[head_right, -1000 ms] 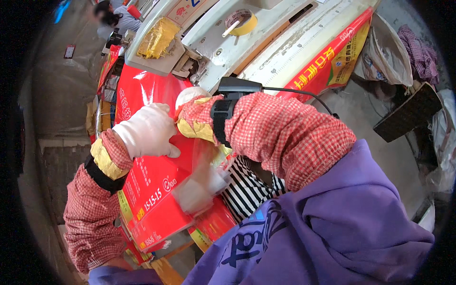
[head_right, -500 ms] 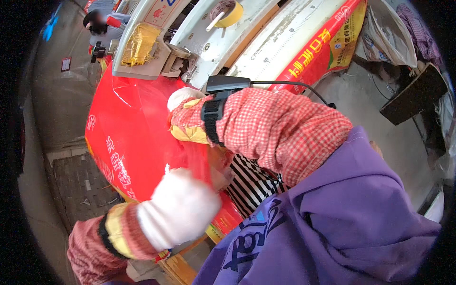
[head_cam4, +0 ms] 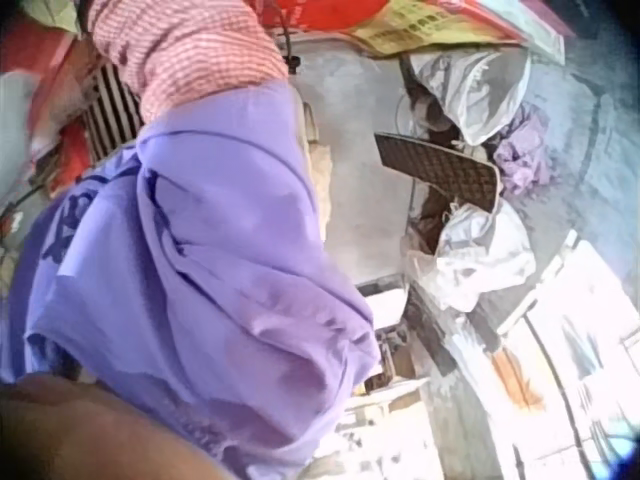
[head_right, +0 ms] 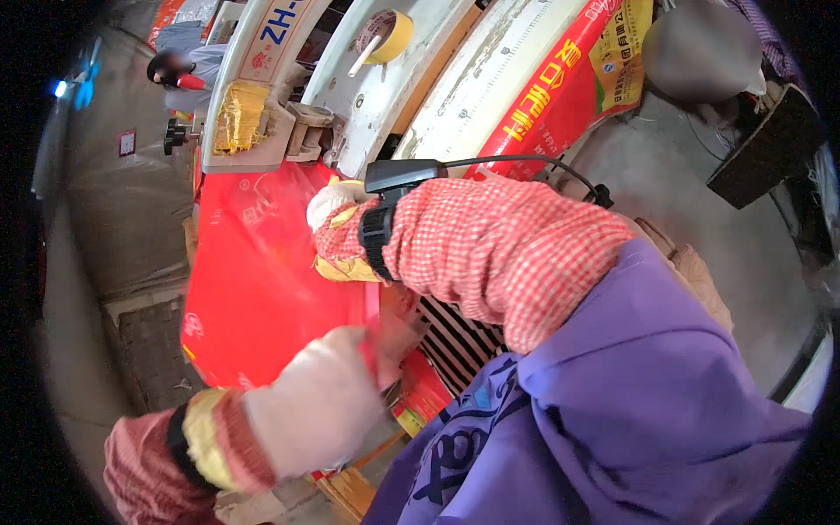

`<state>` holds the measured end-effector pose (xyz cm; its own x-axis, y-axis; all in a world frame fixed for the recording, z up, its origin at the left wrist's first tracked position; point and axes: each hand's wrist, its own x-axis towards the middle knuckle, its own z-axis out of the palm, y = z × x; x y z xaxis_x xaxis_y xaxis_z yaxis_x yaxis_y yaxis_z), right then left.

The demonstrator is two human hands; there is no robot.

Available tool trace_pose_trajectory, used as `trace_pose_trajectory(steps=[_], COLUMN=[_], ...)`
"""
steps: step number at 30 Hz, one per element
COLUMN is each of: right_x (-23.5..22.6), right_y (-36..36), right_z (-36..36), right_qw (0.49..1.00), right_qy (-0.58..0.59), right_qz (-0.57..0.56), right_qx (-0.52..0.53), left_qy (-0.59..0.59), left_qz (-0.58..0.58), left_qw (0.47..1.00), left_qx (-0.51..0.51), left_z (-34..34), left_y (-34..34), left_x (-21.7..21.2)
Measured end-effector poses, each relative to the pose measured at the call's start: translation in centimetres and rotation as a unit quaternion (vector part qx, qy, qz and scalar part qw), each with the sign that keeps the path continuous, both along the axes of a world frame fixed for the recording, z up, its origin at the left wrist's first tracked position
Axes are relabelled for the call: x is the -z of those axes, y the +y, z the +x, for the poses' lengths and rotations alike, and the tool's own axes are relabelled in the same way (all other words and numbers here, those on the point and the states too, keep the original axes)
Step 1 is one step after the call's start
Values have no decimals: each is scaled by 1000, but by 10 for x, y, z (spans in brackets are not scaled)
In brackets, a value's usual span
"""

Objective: The recorder is inserting clear plastic liners into larger red printed plastic bags for industrial products.

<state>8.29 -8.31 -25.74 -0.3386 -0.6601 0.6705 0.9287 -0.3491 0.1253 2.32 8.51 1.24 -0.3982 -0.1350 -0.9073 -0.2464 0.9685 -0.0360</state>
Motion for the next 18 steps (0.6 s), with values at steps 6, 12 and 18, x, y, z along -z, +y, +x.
trace_pose_trajectory(steps=[6, 12, 18], right_x=[0, -22, -13], right_y=[-48, -78, -122], right_z=[-12, 81, 22], right_qw=[966, 875, 803], right_qy=[-4, 53, 423], right_qz=[-239, -481, -420], right_qx=[95, 15, 1], left_qy=[-100, -70, -222], left_qz=[40, -74, -113], left_qw=[992, 994, 967], left_qx=[-61, -49, -53], left_z=[-37, 17, -37], left_y=[-56, -82, -60], left_x=[6, -89, -82])
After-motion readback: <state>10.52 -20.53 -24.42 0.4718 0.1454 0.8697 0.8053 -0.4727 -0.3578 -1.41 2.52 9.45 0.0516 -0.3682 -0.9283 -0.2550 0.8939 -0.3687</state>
